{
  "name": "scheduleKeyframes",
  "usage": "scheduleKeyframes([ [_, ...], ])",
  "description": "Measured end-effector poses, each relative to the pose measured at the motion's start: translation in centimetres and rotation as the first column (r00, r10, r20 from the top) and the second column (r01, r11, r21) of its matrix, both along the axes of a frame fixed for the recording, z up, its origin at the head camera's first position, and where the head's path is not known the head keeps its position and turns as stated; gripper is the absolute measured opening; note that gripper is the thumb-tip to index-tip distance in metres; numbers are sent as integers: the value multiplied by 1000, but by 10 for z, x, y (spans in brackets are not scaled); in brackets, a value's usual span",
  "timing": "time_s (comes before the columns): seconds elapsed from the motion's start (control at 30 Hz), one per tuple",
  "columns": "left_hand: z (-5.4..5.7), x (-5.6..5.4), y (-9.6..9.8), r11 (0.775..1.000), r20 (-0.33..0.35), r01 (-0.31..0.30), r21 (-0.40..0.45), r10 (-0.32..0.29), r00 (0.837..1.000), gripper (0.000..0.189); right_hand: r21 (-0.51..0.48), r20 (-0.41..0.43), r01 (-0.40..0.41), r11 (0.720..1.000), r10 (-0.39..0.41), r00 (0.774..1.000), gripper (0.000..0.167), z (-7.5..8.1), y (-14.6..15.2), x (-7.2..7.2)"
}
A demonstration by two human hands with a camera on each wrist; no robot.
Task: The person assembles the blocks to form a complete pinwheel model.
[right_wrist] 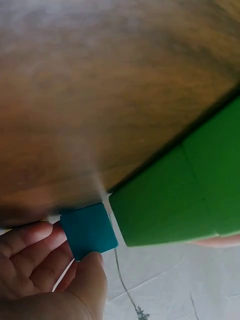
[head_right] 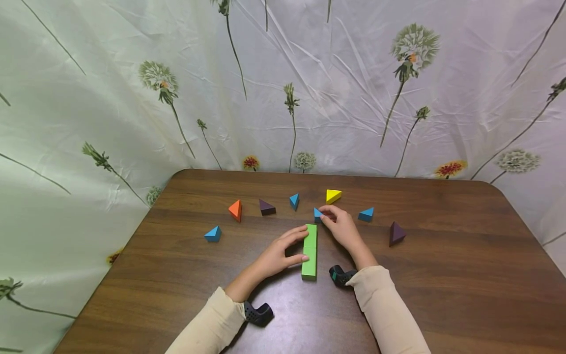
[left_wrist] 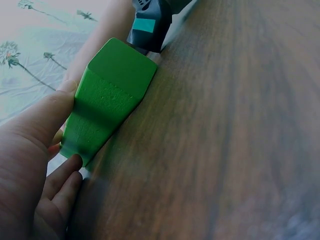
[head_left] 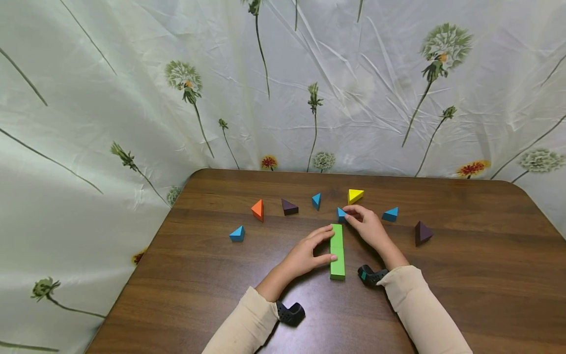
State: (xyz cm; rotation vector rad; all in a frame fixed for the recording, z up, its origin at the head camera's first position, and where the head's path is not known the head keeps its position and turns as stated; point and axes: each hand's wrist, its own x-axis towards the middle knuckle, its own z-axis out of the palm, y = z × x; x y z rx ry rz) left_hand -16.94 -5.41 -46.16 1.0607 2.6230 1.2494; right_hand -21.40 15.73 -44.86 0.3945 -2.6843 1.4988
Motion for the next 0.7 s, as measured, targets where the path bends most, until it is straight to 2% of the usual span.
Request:
scheduleKeyframes([
  [0.3,0,0,0,1000,15,0,-5,0,1000,59,7,-5,-3,1000,3,1000,24,-2,-6,0],
  [0.7,-1,-1,0,1000,1,-2,-1,2,1000,58,-14,18,-20,1000,20,1000,26,1,-10,7],
])
